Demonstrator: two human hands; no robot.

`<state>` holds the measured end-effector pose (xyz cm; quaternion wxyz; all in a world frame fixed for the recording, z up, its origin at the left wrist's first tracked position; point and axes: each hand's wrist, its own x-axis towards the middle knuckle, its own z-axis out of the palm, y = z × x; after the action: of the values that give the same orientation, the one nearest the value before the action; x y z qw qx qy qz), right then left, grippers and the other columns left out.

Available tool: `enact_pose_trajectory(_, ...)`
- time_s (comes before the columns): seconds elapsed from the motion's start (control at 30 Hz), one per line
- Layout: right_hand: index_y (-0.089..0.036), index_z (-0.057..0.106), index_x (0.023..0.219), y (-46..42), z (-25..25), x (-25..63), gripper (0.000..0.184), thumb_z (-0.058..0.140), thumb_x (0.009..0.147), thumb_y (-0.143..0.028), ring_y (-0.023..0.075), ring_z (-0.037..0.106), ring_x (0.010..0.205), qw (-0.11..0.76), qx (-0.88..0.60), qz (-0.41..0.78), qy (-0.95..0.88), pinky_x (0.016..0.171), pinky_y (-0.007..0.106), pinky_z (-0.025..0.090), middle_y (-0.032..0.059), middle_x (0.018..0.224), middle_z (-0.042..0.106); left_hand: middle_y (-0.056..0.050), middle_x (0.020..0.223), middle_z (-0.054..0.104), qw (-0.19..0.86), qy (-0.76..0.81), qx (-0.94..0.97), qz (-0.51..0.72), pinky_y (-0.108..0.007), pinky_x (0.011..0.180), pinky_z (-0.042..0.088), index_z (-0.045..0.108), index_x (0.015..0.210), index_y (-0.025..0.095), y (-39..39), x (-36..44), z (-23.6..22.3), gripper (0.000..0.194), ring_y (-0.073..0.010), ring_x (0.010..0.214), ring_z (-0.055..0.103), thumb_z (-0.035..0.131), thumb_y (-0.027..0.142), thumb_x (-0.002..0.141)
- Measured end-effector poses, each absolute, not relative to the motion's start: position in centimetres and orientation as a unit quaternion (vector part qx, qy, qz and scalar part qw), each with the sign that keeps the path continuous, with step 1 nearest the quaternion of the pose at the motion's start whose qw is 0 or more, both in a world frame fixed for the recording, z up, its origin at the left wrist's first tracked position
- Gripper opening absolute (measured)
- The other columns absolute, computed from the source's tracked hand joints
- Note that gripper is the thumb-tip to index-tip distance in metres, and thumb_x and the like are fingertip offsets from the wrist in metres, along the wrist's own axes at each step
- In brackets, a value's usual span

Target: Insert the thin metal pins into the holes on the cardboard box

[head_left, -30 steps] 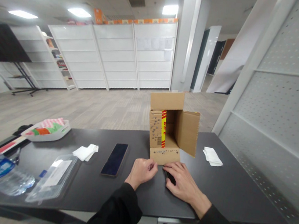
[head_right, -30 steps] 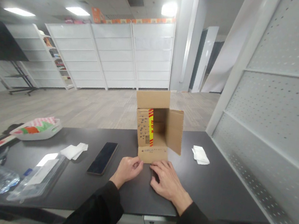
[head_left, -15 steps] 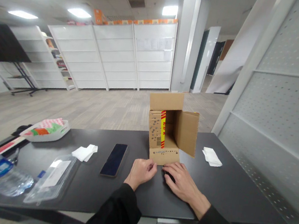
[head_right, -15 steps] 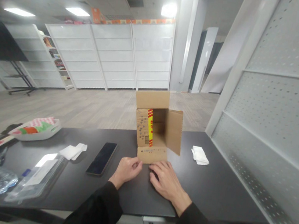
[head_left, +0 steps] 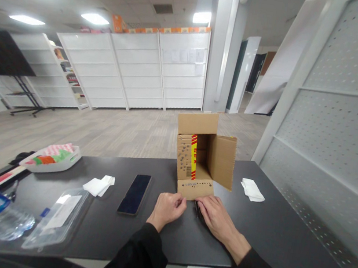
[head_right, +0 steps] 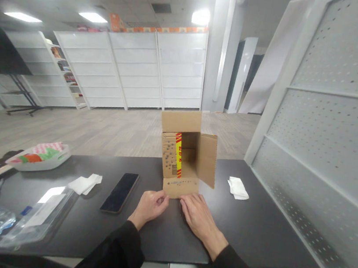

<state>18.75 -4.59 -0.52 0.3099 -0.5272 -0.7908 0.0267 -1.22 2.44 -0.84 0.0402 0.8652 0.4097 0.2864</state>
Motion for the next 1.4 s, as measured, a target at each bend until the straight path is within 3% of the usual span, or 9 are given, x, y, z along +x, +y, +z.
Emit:
enact_pose_trajectory(0.4,-0.021,0.062,0.107,-4.1,-1.3,18.9,0.024,0.039,0.101,-0.025,0.0225,0.062,0.091,0.345,-0.527,0.058,-0.775,0.081,0.039,0.048,0.0076,0.097,0.069,0.0,0.047,0.055,0.041,0.403,0.866,0.293,-0.024,0.051,0.024,0.054,0.056,0.019,2.6,-1.3,-0.9,0.033,-0.0098,0.044,0.051,0.049,0.029,0.087)
enact_pose_trajectory(0.87,-0.021,0.061,0.105,-1.2,0.2,17.9,0.024,0.042,0.099,-0.033,0.0222,0.066,0.093,0.539,-0.533,0.09,-0.646,0.084,0.037,0.053,0.0093,0.101,0.069,0.001,0.047,0.054,0.044,0.401,0.866,0.297,-0.024,0.051,0.024,0.052,0.056,0.019,2.5,-1.3,-0.7,0.033,-0.0093,0.044,0.05,0.048,0.029,0.087)
enact_pose_trajectory(1.4,-0.021,0.061,0.109,-0.2,-1.6,17.8,0.025,0.04,0.1,-0.029,0.0231,0.065,0.098,0.527,-0.516,0.065,-0.672,0.089,0.042,0.052,0.0105,0.105,0.069,0.001,0.047,0.055,0.047,0.402,0.864,0.301,-0.025,0.051,0.024,0.053,0.055,0.019,2.4,-1.2,-0.6,0.033,-0.0095,0.043,0.05,0.048,0.028,0.087)
